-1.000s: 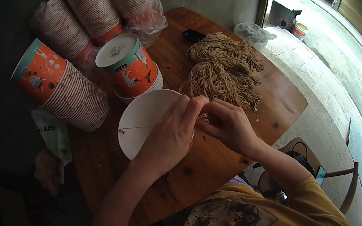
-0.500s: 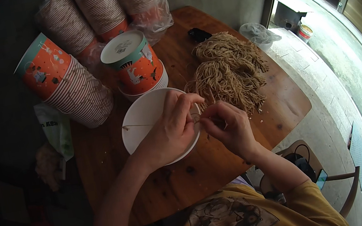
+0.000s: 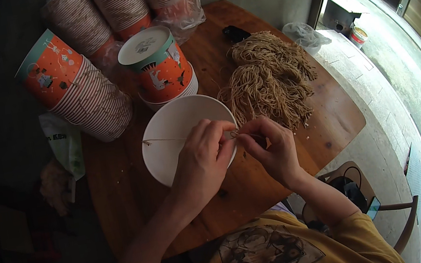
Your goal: Threading a thin decorative cord through pre-punched holes in paper cups for packaging.
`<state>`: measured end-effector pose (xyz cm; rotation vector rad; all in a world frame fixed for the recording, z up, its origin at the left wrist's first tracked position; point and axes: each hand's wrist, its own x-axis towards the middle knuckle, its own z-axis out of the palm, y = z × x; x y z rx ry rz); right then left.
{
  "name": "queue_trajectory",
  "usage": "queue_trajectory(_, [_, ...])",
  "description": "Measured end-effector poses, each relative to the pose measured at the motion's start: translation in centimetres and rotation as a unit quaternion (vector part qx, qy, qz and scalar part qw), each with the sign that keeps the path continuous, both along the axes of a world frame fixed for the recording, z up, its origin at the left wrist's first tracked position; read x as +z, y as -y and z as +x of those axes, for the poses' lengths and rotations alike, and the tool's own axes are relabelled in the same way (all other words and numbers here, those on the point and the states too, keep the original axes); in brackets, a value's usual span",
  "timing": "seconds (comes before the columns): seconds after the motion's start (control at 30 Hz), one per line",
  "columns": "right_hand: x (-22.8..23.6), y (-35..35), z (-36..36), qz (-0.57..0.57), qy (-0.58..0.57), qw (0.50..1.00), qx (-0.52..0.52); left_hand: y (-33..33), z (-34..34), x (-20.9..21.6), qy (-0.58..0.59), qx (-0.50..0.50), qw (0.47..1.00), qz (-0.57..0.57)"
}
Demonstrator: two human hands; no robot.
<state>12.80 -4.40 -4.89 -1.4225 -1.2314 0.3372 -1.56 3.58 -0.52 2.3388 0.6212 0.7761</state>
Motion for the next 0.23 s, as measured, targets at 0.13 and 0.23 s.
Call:
queue_trajectory(0.13, [-0.01,0.1,0.01,0.011,0.03,0.999,-0.001,-0.27,0.32,-0.33,0.005,-0.004,1.0,0.008])
queue_trajectory(0.23, [-0.06,0.15,0.19,0.01,0.044,0.999,0.004,-0.36,0.41,-0.26,-0.01,-0.002,1.0,-0.012])
